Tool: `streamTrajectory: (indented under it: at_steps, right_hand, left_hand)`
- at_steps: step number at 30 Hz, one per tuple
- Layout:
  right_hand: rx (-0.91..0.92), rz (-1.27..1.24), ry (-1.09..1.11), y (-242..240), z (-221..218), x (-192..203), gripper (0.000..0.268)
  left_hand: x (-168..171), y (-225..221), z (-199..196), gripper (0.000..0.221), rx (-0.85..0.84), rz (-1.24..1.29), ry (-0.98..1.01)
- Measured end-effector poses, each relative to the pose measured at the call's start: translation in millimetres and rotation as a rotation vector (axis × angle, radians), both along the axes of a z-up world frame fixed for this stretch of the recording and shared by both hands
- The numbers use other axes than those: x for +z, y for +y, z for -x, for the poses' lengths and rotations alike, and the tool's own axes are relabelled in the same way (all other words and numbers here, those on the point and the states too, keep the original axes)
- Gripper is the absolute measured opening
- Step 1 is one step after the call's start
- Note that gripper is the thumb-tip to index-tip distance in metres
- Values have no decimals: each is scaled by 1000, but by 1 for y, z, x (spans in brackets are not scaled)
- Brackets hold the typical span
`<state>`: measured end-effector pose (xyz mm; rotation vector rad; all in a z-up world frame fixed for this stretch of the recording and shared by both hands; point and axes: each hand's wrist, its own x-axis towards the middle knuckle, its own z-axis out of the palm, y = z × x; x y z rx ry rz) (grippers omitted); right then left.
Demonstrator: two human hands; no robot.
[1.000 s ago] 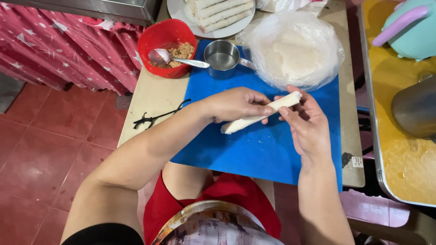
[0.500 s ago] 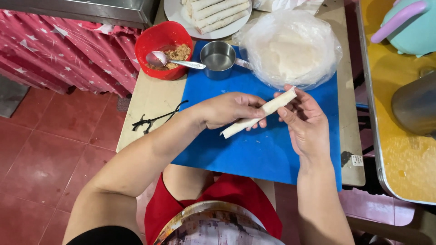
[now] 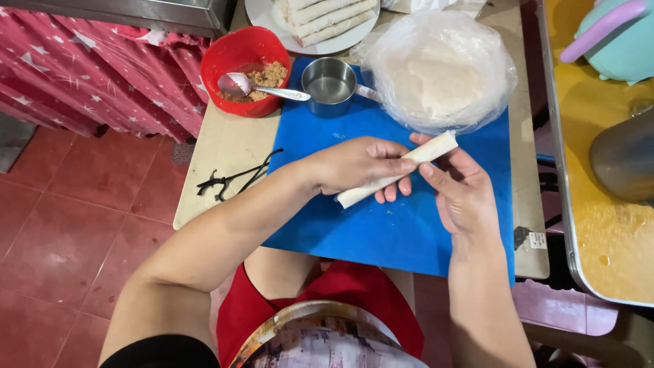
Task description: Preparing spring rolls by placing filling on wrappers and rolling them on a prep surface.
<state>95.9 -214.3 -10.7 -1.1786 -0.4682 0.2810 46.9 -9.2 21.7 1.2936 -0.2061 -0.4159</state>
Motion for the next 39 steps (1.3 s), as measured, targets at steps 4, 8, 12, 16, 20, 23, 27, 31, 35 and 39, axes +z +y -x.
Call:
streamTrajectory:
  at_steps: [4, 8, 12, 16, 20, 23, 27, 31, 35, 39]
  right_hand:
    - [-34, -70, 55, -2, -3, -7, 30]
    - [-61, -109, 105, -7, -6, -15, 24]
    - [-55, -134, 134, -7, -10, -22, 22]
    - [-27, -185, 162, -13, -16, -23, 26]
    - [119, -200, 149, -6, -11, -22, 49]
    - [136, -185, 126, -17, -25, -50, 53]
    - [79, -185, 107, -17, -21, -32, 39]
    - [76, -213, 112, -17, -21, -33, 37]
    - [60, -250, 79, -16, -17, -26, 38]
    - [70, -289, 13, -12, -9, -13, 33]
  left_hand:
    - [5, 3, 5, 32, -18, -15, -16]
    - [15, 13, 13, 36, -56, -126, -76]
    - [20, 23, 21, 42, -88, -213, -150]
    - [9, 34, 18, 65, -120, -147, -202]
    - [9, 31, 18, 59, -102, -81, -200]
    - [9, 27, 22, 56, -86, -79, -191]
    - [11, 22, 33, 62, 66, -394, -396]
    - [12, 17, 36, 52, 142, -553, -522]
    - [22, 18, 43, 48, 107, -457, -454]
    - [15, 22, 38, 48, 10, -338, -342]
